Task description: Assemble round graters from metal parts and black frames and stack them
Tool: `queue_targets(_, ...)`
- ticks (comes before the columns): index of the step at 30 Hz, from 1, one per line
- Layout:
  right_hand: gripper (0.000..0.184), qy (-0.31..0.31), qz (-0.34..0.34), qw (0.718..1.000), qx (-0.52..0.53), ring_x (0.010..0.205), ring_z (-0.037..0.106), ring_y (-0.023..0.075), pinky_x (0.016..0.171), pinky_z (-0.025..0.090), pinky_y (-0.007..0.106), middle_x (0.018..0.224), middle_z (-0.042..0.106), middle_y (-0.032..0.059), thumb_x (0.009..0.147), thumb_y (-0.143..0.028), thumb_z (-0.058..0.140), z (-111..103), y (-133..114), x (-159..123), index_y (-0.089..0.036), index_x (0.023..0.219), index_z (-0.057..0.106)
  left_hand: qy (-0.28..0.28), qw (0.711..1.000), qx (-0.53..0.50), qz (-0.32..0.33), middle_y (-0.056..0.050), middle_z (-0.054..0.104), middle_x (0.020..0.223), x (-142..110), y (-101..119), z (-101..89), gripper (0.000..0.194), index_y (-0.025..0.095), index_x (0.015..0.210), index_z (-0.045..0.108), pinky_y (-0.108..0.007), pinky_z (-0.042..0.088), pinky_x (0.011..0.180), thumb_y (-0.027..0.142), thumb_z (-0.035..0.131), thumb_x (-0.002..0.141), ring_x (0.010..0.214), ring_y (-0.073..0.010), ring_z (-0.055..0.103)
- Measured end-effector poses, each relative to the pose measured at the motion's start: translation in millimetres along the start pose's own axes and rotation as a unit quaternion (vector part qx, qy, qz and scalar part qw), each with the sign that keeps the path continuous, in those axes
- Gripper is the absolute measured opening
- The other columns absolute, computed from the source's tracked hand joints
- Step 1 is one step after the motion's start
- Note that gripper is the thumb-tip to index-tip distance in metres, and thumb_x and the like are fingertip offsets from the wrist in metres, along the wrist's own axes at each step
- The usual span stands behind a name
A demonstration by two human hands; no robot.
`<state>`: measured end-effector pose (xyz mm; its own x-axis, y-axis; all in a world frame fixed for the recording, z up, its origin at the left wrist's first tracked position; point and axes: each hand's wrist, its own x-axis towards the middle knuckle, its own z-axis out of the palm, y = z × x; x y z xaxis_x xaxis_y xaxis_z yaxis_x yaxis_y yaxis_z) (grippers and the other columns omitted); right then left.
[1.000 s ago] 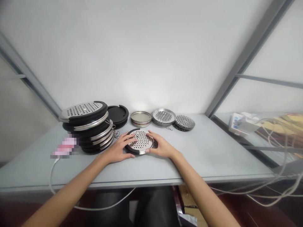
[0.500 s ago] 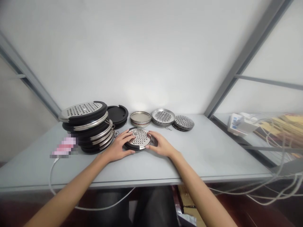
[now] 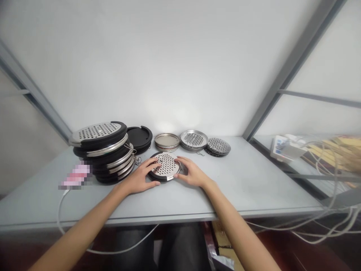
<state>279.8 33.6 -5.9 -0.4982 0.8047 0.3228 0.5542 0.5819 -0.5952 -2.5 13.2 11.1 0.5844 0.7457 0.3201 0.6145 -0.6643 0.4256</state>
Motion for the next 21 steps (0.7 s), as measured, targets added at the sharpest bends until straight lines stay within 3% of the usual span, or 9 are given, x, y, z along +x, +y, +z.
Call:
queue_targets(7, 0.068, -0.003, -0.012, 1.000, 0.010, 0.134, 0.042, 0.0322, 0.111, 0.034, 0.053, 0.145, 0.045, 0.0171, 0.078, -0.045, 0.068, -1, -3, -1, -0.019, 0.137, 0.047, 0.001, 1.000, 0.004, -0.004, -0.012, 0.033, 0.151, 0, 2, -2.4, 0.063, 0.022, 0.133, 0.050, -0.049, 0.032, 0.114, 0.040, 0.071, 0.077, 0.138, -0.0312, 0.034)
queue_targets(11, 0.070, -0.029, -0.045, 0.998, 0.020, 0.136, 0.041, 0.0308, 0.113, 0.033, 0.050, 0.148, 0.042, 0.0146, 0.077, -0.037, 0.070, -2, -8, -3, -0.020, 0.140, 0.044, 0.004, 0.999, 0.019, 0.028, -0.012, 0.040, 0.146, -1, 9, -6.4, 0.062, 0.021, 0.131, 0.051, -0.054, 0.022, 0.117, 0.036, 0.072, 0.074, 0.136, -0.0326, 0.036)
queue_targets(15, 0.072, -0.036, -0.061, 0.997, 0.020, 0.136, 0.041, 0.0309, 0.112, 0.033, 0.049, 0.150, 0.040, 0.0136, 0.077, -0.033, 0.070, -2, -11, -3, -0.020, 0.142, 0.043, 0.005, 0.998, 0.014, 0.064, -0.011, 0.044, 0.142, -1, 14, -8.5, 0.057, 0.022, 0.128, 0.055, -0.049, 0.030, 0.114, 0.031, 0.071, 0.073, 0.134, -0.0313, 0.039)
queue_targets(21, 0.074, -0.053, -0.065, 0.996, 0.009, 0.137, 0.039, 0.0315, 0.112, 0.032, 0.050, 0.152, 0.035, 0.0139, 0.077, -0.032, 0.069, -2, -10, -2, -0.020, 0.144, 0.040, -0.004, 0.998, 0.021, 0.058, -0.010, 0.049, 0.138, 1, 10, -5.9, 0.057, 0.022, 0.124, 0.057, -0.048, 0.034, 0.111, 0.037, 0.073, 0.072, 0.130, -0.0308, 0.043)
